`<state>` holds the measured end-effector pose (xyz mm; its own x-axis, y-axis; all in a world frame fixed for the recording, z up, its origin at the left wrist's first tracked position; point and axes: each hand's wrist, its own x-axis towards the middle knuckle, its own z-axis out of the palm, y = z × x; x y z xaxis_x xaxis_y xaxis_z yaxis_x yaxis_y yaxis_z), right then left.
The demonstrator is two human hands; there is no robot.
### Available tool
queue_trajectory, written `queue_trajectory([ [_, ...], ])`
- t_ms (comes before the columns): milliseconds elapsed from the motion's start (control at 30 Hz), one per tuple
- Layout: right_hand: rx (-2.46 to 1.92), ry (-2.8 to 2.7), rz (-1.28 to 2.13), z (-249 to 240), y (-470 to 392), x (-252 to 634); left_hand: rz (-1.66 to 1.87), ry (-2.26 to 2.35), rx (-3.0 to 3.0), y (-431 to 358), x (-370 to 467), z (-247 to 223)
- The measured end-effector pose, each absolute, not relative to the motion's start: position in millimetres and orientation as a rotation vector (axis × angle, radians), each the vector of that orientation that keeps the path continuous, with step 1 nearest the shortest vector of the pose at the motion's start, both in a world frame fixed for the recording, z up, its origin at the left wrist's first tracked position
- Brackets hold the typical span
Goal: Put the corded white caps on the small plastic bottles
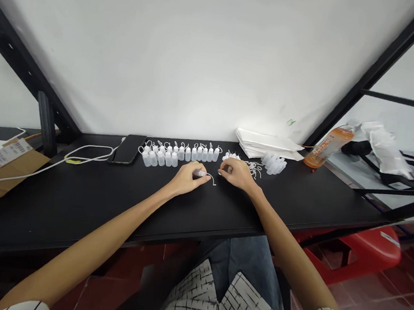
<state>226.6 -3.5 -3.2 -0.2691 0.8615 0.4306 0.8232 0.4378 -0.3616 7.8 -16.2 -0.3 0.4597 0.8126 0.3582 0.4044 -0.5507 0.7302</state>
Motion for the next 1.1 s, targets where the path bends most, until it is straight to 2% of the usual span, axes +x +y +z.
queue_trajectory([
  [900,-1.245,-2.240,0.182,-9,1,230,0.996,1.002,1.879,-14,9,1],
  [1000,-1.233,-2.142,0.296,-8,-1,229,0.974,0.926,1.808,-13,8,3],
  [1100,-1.174,-1.864,0.614,-3,-6,223,0.971,0.903,1.735,-12,7,2],
])
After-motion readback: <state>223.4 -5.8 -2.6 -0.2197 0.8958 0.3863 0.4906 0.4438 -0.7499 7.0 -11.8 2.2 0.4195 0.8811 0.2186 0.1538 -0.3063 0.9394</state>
